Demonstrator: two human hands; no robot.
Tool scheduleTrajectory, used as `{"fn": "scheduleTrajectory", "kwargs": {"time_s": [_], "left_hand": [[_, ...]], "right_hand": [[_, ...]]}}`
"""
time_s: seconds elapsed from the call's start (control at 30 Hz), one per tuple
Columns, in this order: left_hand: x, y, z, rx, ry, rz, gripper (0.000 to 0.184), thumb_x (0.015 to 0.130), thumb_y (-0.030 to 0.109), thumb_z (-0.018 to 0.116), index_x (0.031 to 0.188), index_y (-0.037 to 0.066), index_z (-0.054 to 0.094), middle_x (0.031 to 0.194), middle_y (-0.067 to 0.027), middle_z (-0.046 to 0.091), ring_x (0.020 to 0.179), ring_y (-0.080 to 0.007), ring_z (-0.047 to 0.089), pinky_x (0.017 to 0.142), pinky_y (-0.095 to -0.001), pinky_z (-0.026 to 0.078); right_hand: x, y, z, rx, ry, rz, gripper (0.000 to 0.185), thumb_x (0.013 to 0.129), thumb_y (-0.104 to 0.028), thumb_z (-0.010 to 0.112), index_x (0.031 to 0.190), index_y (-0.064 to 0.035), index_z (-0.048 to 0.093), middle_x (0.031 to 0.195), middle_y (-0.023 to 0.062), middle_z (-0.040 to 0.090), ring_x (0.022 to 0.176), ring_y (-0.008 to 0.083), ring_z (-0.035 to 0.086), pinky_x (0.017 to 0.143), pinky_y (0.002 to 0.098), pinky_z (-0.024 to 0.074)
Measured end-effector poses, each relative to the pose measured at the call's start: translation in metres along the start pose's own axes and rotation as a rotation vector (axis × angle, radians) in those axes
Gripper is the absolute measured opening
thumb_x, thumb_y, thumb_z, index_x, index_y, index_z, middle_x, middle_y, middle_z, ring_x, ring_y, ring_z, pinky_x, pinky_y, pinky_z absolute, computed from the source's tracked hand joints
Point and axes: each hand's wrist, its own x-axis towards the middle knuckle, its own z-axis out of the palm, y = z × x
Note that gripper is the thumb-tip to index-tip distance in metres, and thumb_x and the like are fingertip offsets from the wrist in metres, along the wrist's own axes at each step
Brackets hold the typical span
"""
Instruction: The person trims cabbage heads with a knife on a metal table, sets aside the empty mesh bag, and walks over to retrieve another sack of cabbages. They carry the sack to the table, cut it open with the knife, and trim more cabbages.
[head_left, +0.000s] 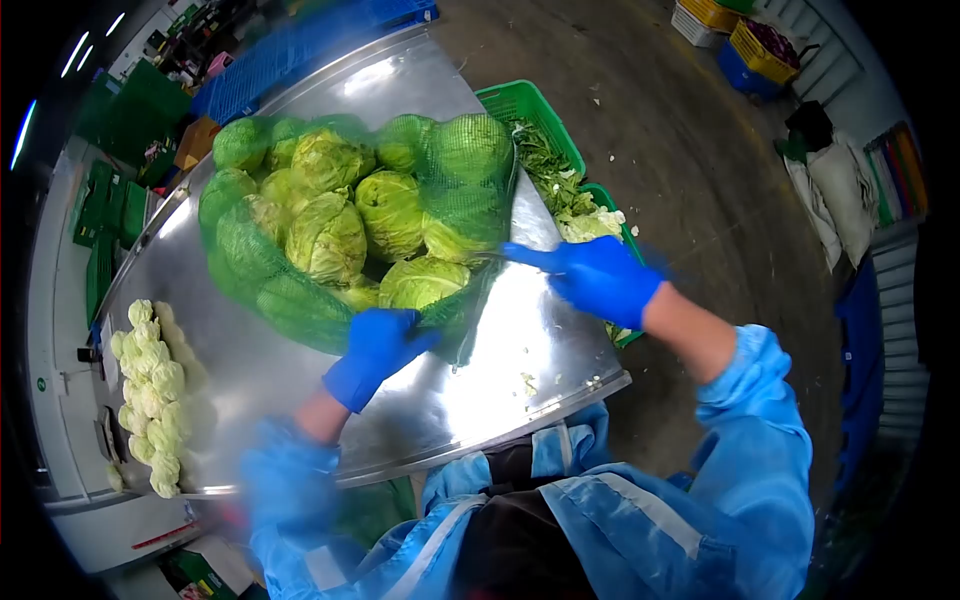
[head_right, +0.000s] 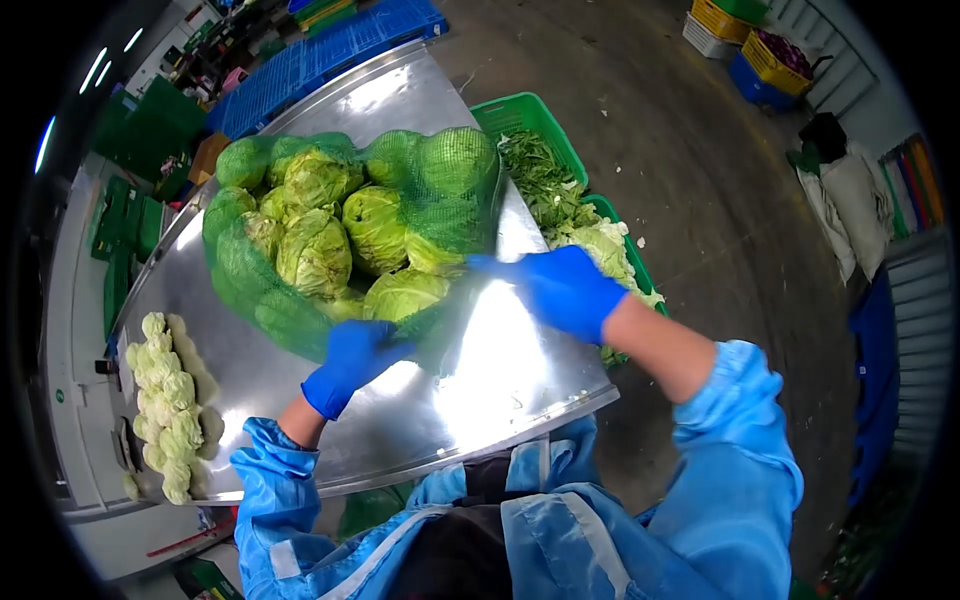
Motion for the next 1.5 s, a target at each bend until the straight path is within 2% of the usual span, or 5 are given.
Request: {"fn": "scheduleTrajectory", "kwargs": {"time_s": [0.4,0.57,1.03,1.23,1.5], "left_hand": [[-0.080,-0.020,0.066,0.010,0.082,-0.152,0.026,0.076,0.036,0.068,0.071,0.011,0.065,0.063,-0.0114,0.061,0.058,-0.0321,0.059,0.053,-0.0425,0.045],[-0.074,-0.022,0.080,-0.010,0.236,-0.243,0.023,0.075,0.033,0.070,0.078,0.011,0.067,0.073,-0.0090,0.064,0.067,-0.0291,0.062,0.058,-0.0407,0.047],[-0.102,-0.073,-0.021,0.366,0.216,0.027,0.036,0.075,0.037,0.069,0.095,0.007,0.061,0.107,-0.0154,0.053,0.113,-0.0369,0.046,0.107,-0.0500,0.030],[-0.102,-0.100,-0.010,0.250,0.252,0.011,0.034,0.082,0.044,0.064,0.088,0.010,0.064,0.097,-0.0146,0.057,0.104,-0.0365,0.050,0.103,-0.0484,0.035],[-0.061,-0.106,0.047,-0.094,0.938,-0.382,0.040,0.084,0.016,0.066,0.053,0.007,0.042,0.054,-0.0120,0.043,0.052,-0.0293,0.042,0.051,-0.0414,0.030]], "right_hand": [[-0.094,0.032,0.101,0.246,-0.239,0.264,0.064,0.086,-0.008,0.051,0.144,-0.0292,0.035,0.096,0.0186,0.062,0.068,0.0327,0.064,0.063,0.0395,0.0528],[-0.063,0.006,0.124,0.958,0.268,0.359,0.050,0.091,-0.015,0.054,0.140,-0.0167,0.042,0.080,0.0035,0.060,0.059,0.0141,0.055,0.057,0.0286,0.0487],[-0.017,-0.005,0.124,1.771,0.132,0.611,0.032,0.094,-0.016,0.050,0.122,-0.0018,0.054,0.067,0.0000,0.052,0.046,0.0059,0.043,0.041,0.0193,0.0336],[0.035,-0.020,0.167,1.776,0.181,0.637,0.016,0.093,-0.020,0.055,0.093,-0.0063,0.062,0.055,-0.0032,0.042,0.039,0.0053,0.035,0.035,0.0209,0.0268],[0.104,-0.021,0.197,1.458,0.465,0.604,0.021,0.087,-0.025,0.062,0.077,-0.0065,0.061,0.056,-0.0004,0.052,0.040,0.0075,0.043,0.037,0.0232,0.0323]]}}
